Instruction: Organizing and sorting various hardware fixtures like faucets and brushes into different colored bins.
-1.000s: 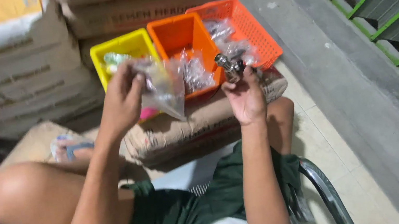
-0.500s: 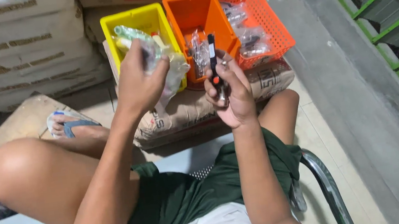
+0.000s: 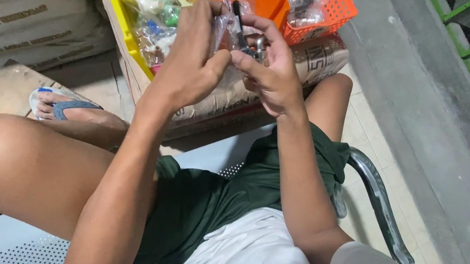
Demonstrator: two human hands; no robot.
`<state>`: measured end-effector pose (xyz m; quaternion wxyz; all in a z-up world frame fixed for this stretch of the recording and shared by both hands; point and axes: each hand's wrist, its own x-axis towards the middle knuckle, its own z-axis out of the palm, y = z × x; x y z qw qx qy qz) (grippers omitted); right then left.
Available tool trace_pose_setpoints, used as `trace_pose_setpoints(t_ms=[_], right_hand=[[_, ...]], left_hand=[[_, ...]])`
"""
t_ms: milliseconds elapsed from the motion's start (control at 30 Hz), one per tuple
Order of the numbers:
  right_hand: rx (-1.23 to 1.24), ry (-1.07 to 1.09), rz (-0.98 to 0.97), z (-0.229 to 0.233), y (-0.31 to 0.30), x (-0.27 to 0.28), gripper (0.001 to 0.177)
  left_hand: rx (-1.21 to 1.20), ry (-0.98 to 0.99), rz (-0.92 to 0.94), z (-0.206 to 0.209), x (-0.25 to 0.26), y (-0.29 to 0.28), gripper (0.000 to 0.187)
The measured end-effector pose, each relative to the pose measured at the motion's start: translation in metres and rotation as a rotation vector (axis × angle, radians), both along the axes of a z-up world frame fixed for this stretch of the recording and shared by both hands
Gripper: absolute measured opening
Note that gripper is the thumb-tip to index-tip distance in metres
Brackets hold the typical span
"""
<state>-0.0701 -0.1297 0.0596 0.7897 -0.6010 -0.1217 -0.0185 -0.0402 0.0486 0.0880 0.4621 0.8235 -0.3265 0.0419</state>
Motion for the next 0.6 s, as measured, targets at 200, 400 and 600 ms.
trace_pose_setpoints(t_ms=[200, 400, 600], right_hand=[[-0.035, 0.034, -0.064, -0.008, 0.003, 0.006, 0.039], [0.001, -0.11, -0.367, -0.015, 0.005, 0.013, 0.035], [0.034, -0.139, -0.524, -0.013, 0.005, 0.005, 0.033]], left_hand=[[-0.028, 0.002, 0.016, 0.007, -0.002, 0.003, 0.039], [0.121, -0.246, 0.419, -0.013, 0.012, 0.0, 0.055], [0.024, -0.045, 0.348, -0.015, 0.007, -0.004, 0.027]])
